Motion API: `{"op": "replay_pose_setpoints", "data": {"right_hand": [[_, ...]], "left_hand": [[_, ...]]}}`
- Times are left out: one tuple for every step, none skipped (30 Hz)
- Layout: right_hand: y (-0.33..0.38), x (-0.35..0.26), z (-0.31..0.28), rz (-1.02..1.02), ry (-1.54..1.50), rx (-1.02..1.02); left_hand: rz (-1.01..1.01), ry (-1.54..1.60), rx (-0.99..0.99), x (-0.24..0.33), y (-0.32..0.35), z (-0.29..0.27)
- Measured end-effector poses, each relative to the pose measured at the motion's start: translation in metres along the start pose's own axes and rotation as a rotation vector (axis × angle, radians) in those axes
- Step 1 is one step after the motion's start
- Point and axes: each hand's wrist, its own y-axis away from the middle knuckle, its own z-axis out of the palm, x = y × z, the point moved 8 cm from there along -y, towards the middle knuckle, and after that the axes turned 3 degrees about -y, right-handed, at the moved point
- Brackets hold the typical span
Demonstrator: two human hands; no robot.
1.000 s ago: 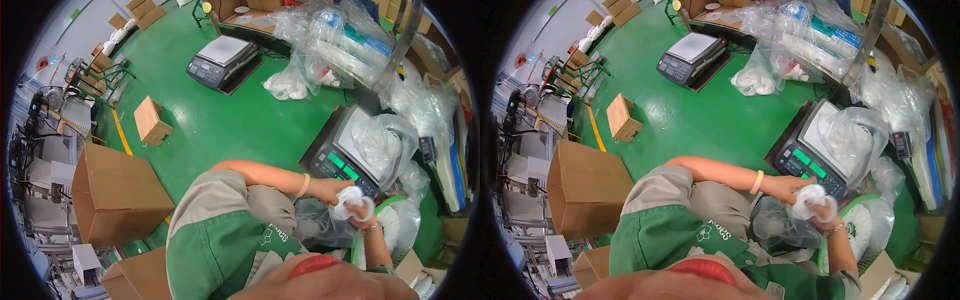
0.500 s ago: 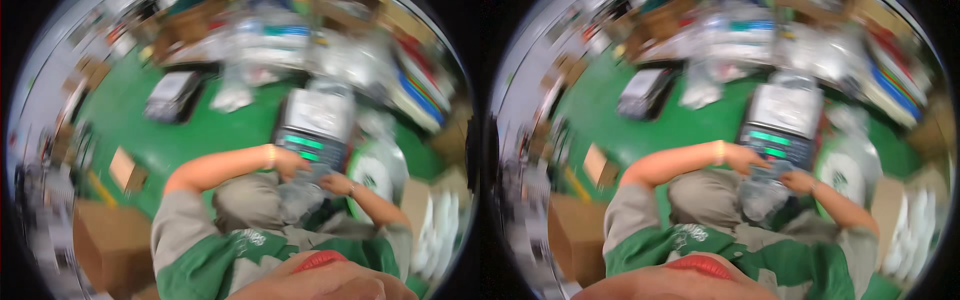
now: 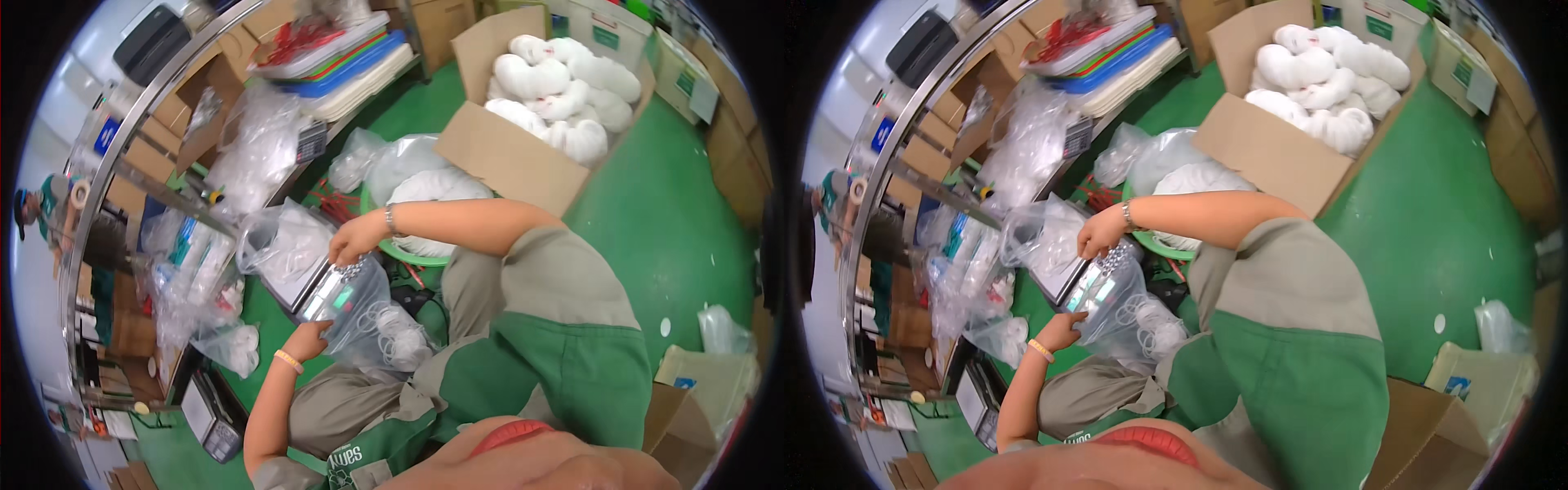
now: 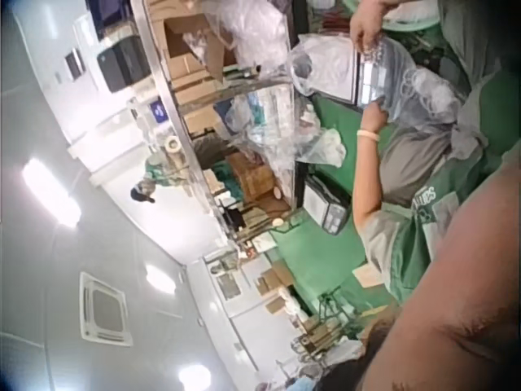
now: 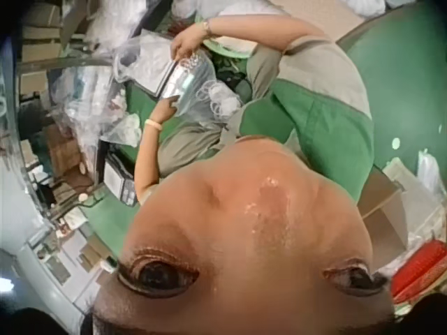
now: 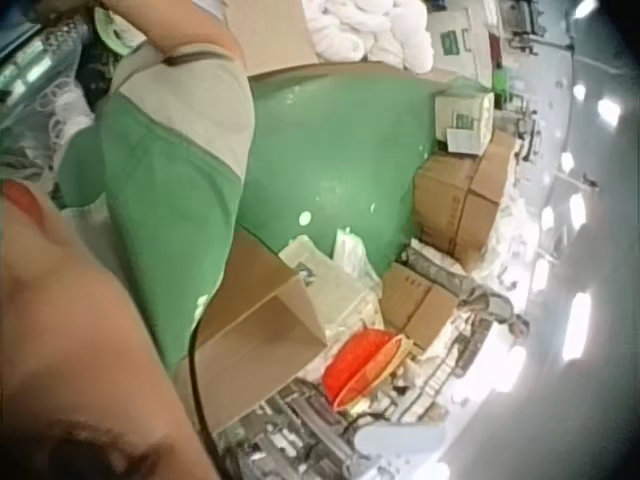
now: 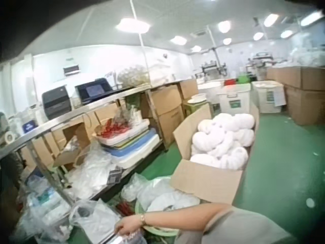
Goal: Weighing plastic rings on a digital scale and placing them into plastic bags for packaging.
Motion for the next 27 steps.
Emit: {"op": "replay_pose_setpoints", "data": {"right_hand": [[0.002, 0.004, 0.000, 0.067, -0.036, -0.036], [0.006, 0.006, -0.001, 0.077, -0.081, -0.022], [0.008, 0.008, -0.003, 0.083, -0.126, -0.006], [0.010, 0.006, -0.005, 0.086, -0.120, -0.015], [0.014, 0.005, -0.009, 0.089, -0.123, 0.015], [0.017, -0.001, -0.015, 0.066, -0.106, 0.028], [0.020, -0.009, -0.020, 0.042, -0.085, 0.039], [0.024, -0.019, -0.026, 0.009, -0.105, 0.088], [0.028, -0.023, -0.032, -0.015, -0.126, 0.134], [0.030, -0.026, -0.036, -0.038, -0.146, 0.176], [0.032, -0.029, -0.039, -0.062, -0.106, 0.195], [0.032, -0.027, -0.045, -0.094, -0.104, 0.223], [0.033, -0.024, -0.052, -0.128, -0.099, 0.247], [0.037, -0.019, -0.064, -0.155, -0.093, 0.284], [0.041, -0.012, -0.074, -0.172, -0.085, 0.314], [0.043, -0.015, -0.078, -0.196, -0.081, 0.333], [0.050, -0.014, -0.092, -0.185, -0.102, 0.414], [0.058, -0.018, -0.108, -0.180, -0.121, 0.485], [0.069, -0.019, -0.124, -0.166, -0.142, 0.556], [0.083, -0.033, -0.142, -0.109, -0.014, 0.639], [0.108, -0.048, -0.184, -0.128, 0.298, 0.697], [0.135, -0.054, -0.222, -0.073, 0.234, 0.842], [0.164, -0.067, -0.257, -0.038, 0.158, 0.986], [0.205, -0.093, -0.300, -0.037, 0.398, 1.125], [0.253, -0.121, -0.340, -0.003, 0.645, 1.284], [0.266, -0.140, -0.341, 0.024, 0.666, 1.350], [0.286, -0.161, -0.343, 0.064, 0.687, 1.421]], "left_hand": [[0.014, -0.014, 0.004, 0.001, -0.002, -0.002], [-0.027, -0.002, 0.008, -0.002, -0.002, -0.004], [-0.075, -0.023, -0.030, -0.008, -0.005, -0.004], [-0.123, -0.025, -0.064, -0.010, -0.007, -0.006], [-0.172, -0.026, -0.097, -0.012, -0.009, -0.008], [-0.243, -0.004, -0.118, -0.019, -0.009, -0.009], [-0.315, 0.021, -0.135, -0.030, -0.009, -0.009], [-0.366, 0.029, -0.143, -0.047, -0.007, -0.008], [-0.391, 0.039, -0.146, -0.061, -0.009, -0.005], [-0.418, 0.053, -0.150, -0.074, -0.009, -0.001], [-0.445, 0.072, -0.150, -0.084, -0.008, 0.002], [-0.481, 0.124, -0.154, -0.091, -0.010, 0.004], [-0.519, 0.181, -0.155, -0.093, -0.009, 0.005], [-0.555, 0.239, -0.156, -0.096, -0.011, 0.003], [-0.567, 0.237, -0.162, -0.096, -0.017, 0.002], [-0.591, 0.240, -0.168, -0.098, -0.016, 0.001], [-0.614, 0.244, -0.174, -0.100, -0.014, 0.000], [-0.638, 0.224, -0.165, -0.108, -0.007, 0.001], [-0.647, 0.233, -0.157, -0.111, -0.005, 0.005], [-0.672, 0.249, -0.154, -0.118, 0.005, 0.011], [-0.659, 0.243, -0.147, -0.109, -0.006, 0.003], [-0.644, 0.261, -0.139, -0.104, -0.010, 0.006], [-0.619, 0.240, -0.151, -0.101, -0.011, 0.006], [-0.577, 0.210, -0.160, -0.092, -0.020, 0.002], [-0.527, 0.176, -0.167, -0.080, -0.032, -0.005], [-0.522, 0.147, -0.173, -0.087, -0.019, 0.004], [-0.514, 0.127, -0.188, -0.086, -0.010, 0.010]]}}
